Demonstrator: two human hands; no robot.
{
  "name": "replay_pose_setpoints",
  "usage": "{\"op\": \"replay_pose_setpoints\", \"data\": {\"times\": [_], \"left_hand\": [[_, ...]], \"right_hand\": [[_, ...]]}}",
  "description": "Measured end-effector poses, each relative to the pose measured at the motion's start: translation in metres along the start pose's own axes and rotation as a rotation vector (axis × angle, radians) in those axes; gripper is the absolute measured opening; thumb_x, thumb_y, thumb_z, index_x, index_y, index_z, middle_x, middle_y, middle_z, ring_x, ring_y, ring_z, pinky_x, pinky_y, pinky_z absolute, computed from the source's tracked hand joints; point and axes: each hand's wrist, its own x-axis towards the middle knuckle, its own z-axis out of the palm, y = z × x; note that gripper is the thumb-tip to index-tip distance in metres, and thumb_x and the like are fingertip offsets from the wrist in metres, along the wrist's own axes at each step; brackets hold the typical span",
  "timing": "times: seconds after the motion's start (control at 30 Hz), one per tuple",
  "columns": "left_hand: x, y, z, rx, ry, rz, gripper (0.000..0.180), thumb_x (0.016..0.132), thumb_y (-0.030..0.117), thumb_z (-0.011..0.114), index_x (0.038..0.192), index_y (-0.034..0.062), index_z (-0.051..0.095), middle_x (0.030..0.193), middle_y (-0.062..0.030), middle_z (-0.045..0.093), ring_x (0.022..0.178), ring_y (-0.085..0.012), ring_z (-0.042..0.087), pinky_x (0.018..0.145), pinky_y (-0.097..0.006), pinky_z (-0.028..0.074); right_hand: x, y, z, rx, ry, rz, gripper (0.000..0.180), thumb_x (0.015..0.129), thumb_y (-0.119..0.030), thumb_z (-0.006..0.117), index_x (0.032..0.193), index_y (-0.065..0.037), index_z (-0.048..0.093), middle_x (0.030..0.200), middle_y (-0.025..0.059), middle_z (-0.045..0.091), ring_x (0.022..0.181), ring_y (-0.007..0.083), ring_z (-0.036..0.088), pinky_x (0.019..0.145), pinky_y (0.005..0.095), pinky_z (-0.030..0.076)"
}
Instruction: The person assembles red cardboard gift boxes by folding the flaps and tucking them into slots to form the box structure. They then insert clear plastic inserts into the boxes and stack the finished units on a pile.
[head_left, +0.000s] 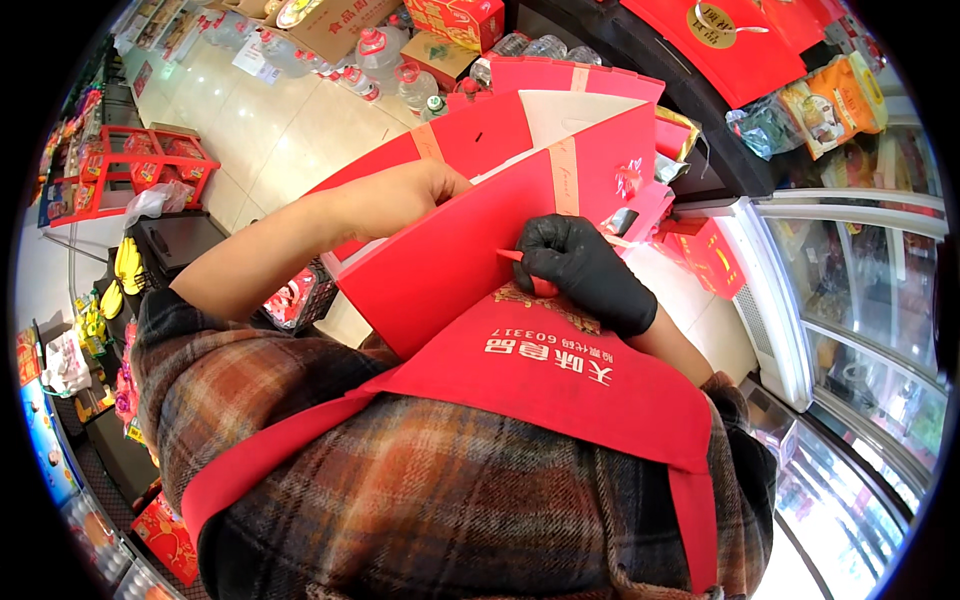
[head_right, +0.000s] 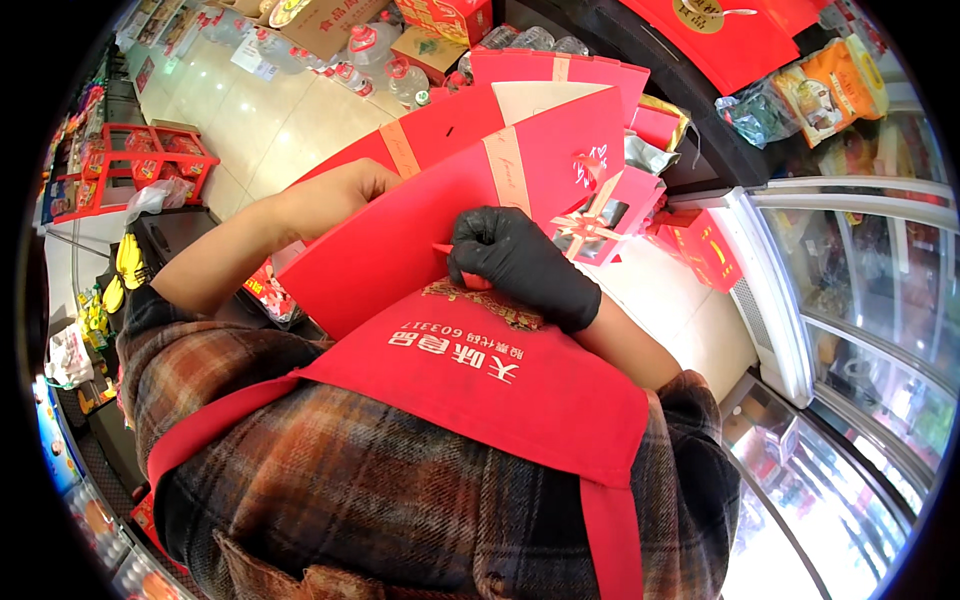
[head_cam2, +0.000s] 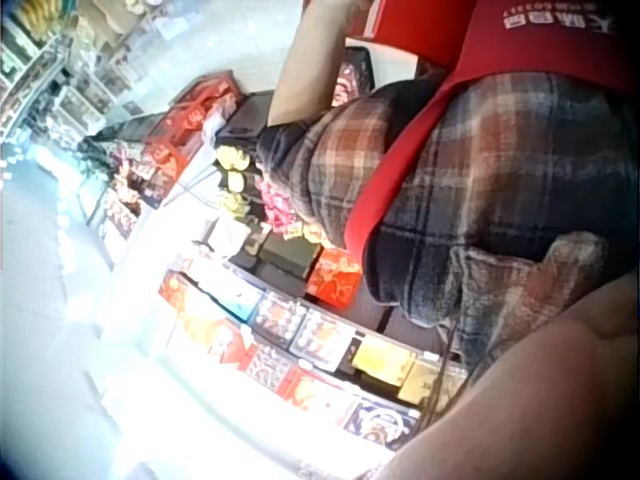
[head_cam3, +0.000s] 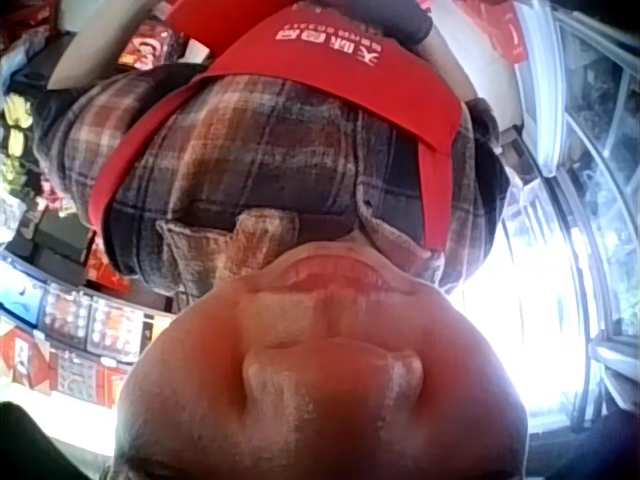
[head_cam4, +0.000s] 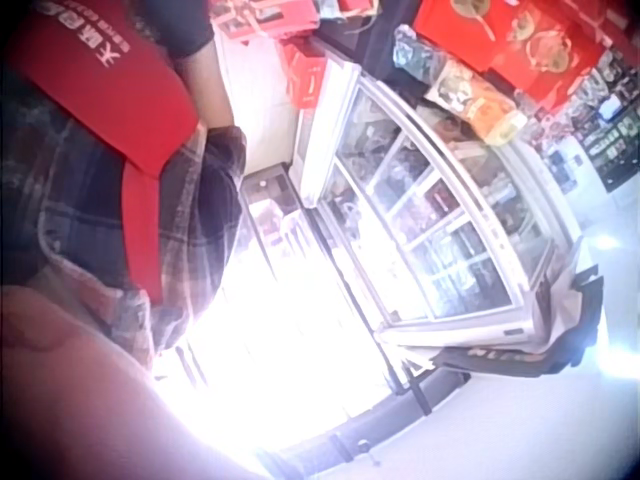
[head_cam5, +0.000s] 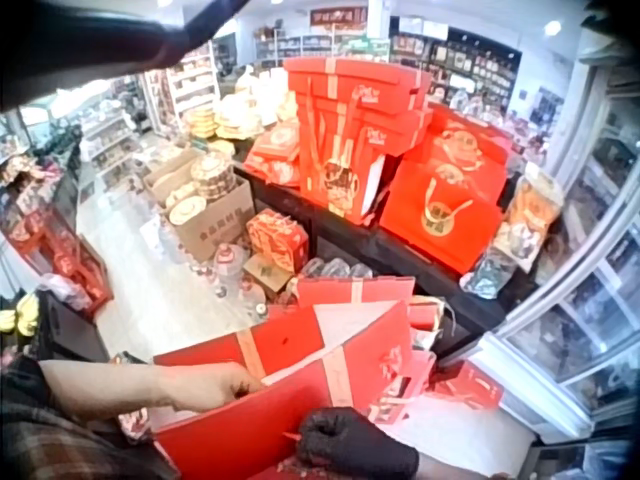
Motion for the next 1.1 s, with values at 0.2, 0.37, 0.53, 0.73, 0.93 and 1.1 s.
{"op": "replay_pose_setpoints", "data": {"times": [0.2, 0.37, 0.53, 0.73, 0.93, 1.1], "left_hand": [[0.002, -0.002, -0.006, 0.264, -0.032, 0.099, 0.022, 0.084, 0.008, 0.057, 0.102, -0.0034, 0.061, 0.087, -0.0047, 0.066, 0.078, -0.0078, 0.059, 0.067, -0.024, 0.047], [0.001, 0.002, -0.015, 0.38, -0.097, 0.046, 0.027, 0.087, 0.017, 0.056, 0.106, -0.0015, 0.059, 0.094, -0.0083, 0.064, 0.084, -0.0099, 0.06, 0.071, -0.025, 0.048], [0.0, -0.005, -0.037, -0.475, -0.042, -0.197, 0.037, 0.09, 0.03, 0.053, 0.116, 0.0028, 0.054, 0.101, -0.0072, 0.062, 0.09, -0.0101, 0.06, 0.078, -0.025, 0.049], [-0.018, 0.005, -0.067, 0.009, -0.1, -0.137, 0.036, 0.078, 0.005, 0.058, 0.114, -0.0017, 0.054, 0.103, -0.008, 0.061, 0.093, -0.0131, 0.057, 0.08, -0.027, 0.047], [-0.043, -0.052, -0.126, 0.4, 0.127, -0.091, 0.039, 0.07, 0.004, 0.062, 0.108, -0.0026, 0.055, 0.1, -0.0159, 0.061, 0.093, -0.0247, 0.059, 0.08, -0.034, 0.047], [-0.08, -0.105, -0.109, 1.082, 0.48, 0.039, 0.028, 0.07, 0.003, 0.06, 0.097, 0.0002, 0.052, 0.085, -0.0195, 0.061, 0.078, -0.0373, 0.059, 0.066, -0.043, 0.047]], "right_hand": [[0.007, 0.011, -0.005, 0.514, -0.079, 0.031, 0.009, 0.074, -0.005, 0.049, 0.065, -0.003, 0.048, 0.057, 0.0046, 0.047, 0.052, 0.0109, 0.041, 0.053, 0.0244, 0.037], [0.015, 0.016, -0.005, 0.588, -0.136, -0.006, 0.007, 0.071, -0.004, 0.052, 0.065, -0.003, 0.048, 0.058, 0.0045, 0.048, 0.053, 0.0103, 0.042, 0.053, 0.0234, 0.037], [0.026, -0.003, 0.013, 0.236, -0.104, -0.01, 0.009, 0.074, -0.003, 0.053, 0.067, -0.003, 0.048, 0.062, 0.0036, 0.052, 0.056, 0.0073, 0.046, 0.054, 0.022, 0.038], [0.045, -0.027, 0.013, 0.137, -0.241, -0.05, 0.018, 0.077, -0.006, 0.063, 0.087, -0.004, 0.048, 0.062, 0.002, 0.054, 0.056, 0.0052, 0.048, 0.051, 0.0202, 0.036], [-0.038, -0.026, -0.073, 0.212, -0.007, -0.652, 0.036, 0.068, -0.01, 0.069, 0.098, 0.004, 0.053, 0.049, 0.0001, 0.044, 0.042, 0.0104, 0.042, 0.049, 0.026, 0.033], [-0.103, -0.034, -0.093, -0.08, 0.279, 0.09, 0.038, 0.076, -0.01, 0.065, 0.11, 0.001, 0.053, 0.096, 0.0107, 0.058, 0.078, 0.0142, 0.056, 0.077, 0.0269, 0.044]]}}
